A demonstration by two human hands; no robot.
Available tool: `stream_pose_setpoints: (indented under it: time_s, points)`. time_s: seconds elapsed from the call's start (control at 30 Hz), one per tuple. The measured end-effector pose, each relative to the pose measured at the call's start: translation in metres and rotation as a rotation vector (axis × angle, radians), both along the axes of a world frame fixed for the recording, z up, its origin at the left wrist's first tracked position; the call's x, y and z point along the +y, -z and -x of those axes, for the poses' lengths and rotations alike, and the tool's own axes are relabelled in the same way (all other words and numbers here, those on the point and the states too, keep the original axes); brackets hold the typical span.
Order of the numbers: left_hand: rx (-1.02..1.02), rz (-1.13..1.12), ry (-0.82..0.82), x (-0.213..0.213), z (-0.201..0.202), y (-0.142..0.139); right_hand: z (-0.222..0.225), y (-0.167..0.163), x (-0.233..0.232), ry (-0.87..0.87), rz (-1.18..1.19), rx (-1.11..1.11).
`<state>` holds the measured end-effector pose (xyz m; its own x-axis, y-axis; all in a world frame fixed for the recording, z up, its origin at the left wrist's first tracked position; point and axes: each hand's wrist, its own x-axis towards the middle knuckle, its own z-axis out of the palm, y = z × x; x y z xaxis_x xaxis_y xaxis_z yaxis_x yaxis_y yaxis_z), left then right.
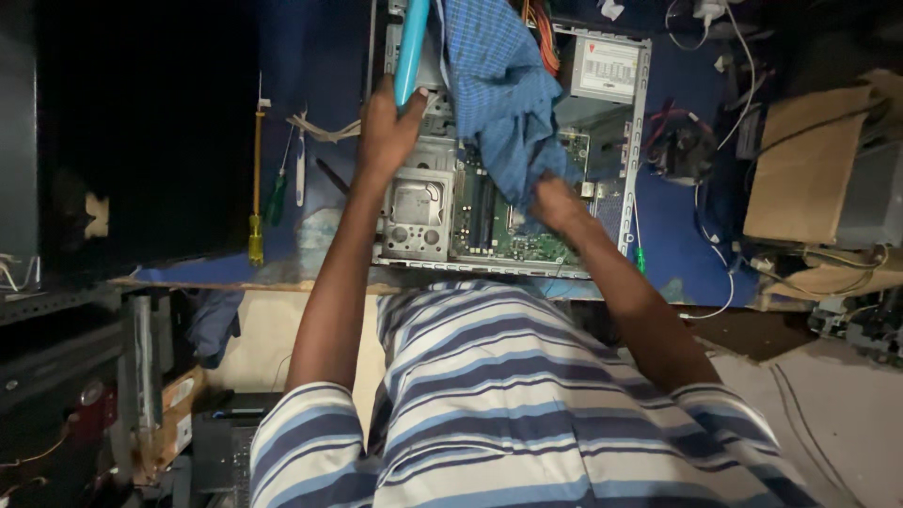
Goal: The person wipes the inside of an open desktop computer case with a blue cloth, then removes the heatsink and fan assembly from the case. They unscrew the fan from the heatsink with a screwdriver, brush dust off the heatsink fins with a toothbrush, and wipe the assembly with the cloth.
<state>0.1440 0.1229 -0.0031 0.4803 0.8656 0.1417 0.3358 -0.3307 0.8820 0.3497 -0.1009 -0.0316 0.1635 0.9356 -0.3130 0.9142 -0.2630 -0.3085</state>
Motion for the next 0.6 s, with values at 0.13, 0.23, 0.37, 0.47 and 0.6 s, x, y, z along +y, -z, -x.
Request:
stream_pose_setpoints:
  time_s: [0.13, 0.23, 0.37, 0.47, 0.6]
  points:
    - [0.001, 0.016, -0.011, 0.0, 0.001, 0.001, -0.004, -0.005, -0.004, 0.059, -0.14, 0.079]
    - [-0.017, 0.061, -0.001, 0.0, 0.0, 0.003, -0.001, -0.006, -0.006, -0.029, -0.229, 0.204]
    - [0.004, -0.032, -0.012, 0.0, -0.003, 0.004, 0.007, -0.001, -0.004, -0.277, -0.186, 0.195]
    - [-0.001, 0.012, 0.01, -0.001, -0.003, 0.004, 0.008, 0.003, -0.003, -0.311, -0.111, 0.136]
    - [0.03, 0.088, 0.013, 0.001, -0.002, 0.004, 0.002, 0.01, -0.008, -0.348, -0.029, 0.105]
